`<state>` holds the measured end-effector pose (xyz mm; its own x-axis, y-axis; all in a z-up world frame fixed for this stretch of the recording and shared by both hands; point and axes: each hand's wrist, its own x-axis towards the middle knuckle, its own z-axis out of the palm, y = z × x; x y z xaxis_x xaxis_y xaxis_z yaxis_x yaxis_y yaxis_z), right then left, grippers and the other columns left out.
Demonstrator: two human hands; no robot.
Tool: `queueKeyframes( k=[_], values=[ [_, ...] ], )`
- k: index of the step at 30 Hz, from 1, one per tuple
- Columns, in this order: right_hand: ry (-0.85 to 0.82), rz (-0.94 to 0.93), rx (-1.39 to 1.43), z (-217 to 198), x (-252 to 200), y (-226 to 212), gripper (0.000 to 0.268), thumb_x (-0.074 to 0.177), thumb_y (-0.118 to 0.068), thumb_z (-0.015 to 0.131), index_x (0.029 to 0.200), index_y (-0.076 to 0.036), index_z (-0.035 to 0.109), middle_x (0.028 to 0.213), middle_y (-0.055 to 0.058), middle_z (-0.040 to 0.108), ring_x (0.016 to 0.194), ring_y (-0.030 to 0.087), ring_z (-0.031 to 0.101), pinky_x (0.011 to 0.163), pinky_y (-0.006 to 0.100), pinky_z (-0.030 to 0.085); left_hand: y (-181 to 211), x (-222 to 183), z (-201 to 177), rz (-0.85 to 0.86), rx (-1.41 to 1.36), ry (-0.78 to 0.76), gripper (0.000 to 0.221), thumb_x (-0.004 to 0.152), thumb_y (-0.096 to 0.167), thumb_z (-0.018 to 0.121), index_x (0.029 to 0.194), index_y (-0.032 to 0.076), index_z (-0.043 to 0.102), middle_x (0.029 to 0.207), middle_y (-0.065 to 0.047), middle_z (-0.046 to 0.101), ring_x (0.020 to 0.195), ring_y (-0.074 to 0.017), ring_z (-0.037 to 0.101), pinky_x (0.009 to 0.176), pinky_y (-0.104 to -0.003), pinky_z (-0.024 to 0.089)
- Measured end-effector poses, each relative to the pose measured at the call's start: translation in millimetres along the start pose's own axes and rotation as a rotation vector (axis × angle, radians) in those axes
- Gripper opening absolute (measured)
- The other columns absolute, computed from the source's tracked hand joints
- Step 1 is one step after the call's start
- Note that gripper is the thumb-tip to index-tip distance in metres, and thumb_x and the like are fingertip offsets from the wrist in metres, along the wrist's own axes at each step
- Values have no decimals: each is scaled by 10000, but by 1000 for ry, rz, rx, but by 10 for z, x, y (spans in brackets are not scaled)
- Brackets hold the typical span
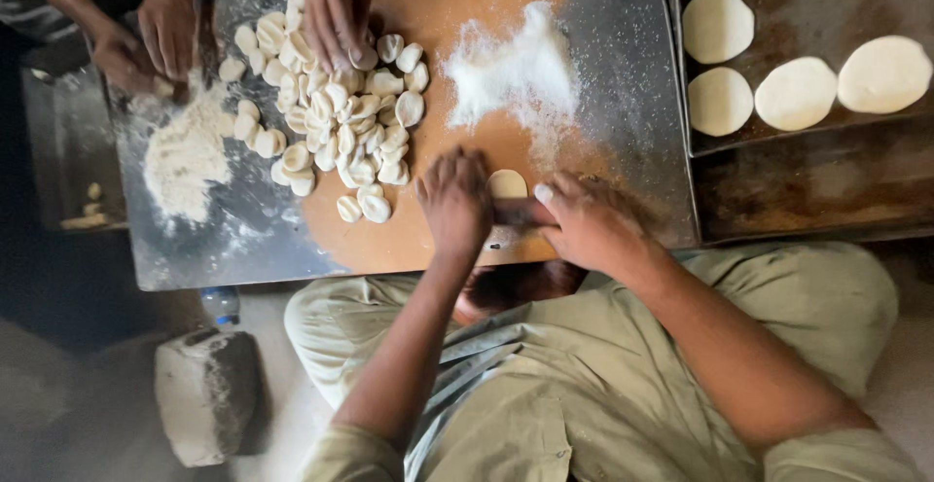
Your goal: The person rolls small dough balls into flat circular discs using a rolling pin on a floured surface. They repeatedly pick up dough balls, flatten them, and place the finished discs onto a nearby tray.
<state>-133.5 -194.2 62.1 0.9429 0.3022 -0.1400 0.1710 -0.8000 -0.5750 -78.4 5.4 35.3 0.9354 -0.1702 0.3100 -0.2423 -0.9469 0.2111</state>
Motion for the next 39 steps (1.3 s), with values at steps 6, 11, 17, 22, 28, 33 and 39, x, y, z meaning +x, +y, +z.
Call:
queueKeyframes(
  k=[6,11,17,22,28,33,39],
  values=[
    [-61,-134,64,120,-91,-37,432,815,-234,762,1199,-66,656,1174,160,624,1106,384,616,942,497,492,57,-137,-21,-45,-244,-183,211,770,160,753,980,159,739,1223,-72,674,1156,-349,583,982,-471,450],
    [63,-170,81,173,-112,-41,409,725,-168,756,1104,-45,664,1128,159,639,1078,388,630,913,496,504,-329,-99,-117,43,-228,-49,123,737,141,790,821,131,701,1140,-105,671,1137,-326,594,1007,-496,448],
    [403,-186,130,196,165,-77,417,866,-348,769,1075,-3,661,1127,249,630,961,441,647,791,488,535,-265,509,241,-64,-191,26,81,791,206,736,836,141,719,964,-69,665,1050,-327,588,883,-485,429],
    [311,-62,31,190,170,-67,342,929,-358,755,1038,-46,667,1036,181,656,955,415,659,836,488,534,-189,620,334,58,-156,72,103,925,221,683,976,132,677,1004,-56,675,1072,-295,590,939,-461,417],
    [69,-119,11,104,-4,-255,458,771,-311,779,1124,-40,672,1096,171,649,999,402,638,842,512,522,-267,-186,-162,59,-204,-6,121,950,187,663,1058,150,703,1202,-56,726,1086,-287,596,945,-475,407],
    [-18,-180,-57,49,-34,-96,357,746,-144,709,1097,-80,689,1152,150,642,1117,363,631,951,480,513,-157,-18,-228,-3,-289,-355,173,847,128,710,1014,88,727,991,-130,725,925,-346,651,827,-458,519],
    [132,-296,-6,156,-70,69,533,564,-157,714,1083,-37,700,1123,208,663,1109,403,614,925,492,496,571,965,-158,332,-595,-305,48,915,67,722,952,51,696,933,-141,736,874,-320,727,786,-407,569]
  ],
)
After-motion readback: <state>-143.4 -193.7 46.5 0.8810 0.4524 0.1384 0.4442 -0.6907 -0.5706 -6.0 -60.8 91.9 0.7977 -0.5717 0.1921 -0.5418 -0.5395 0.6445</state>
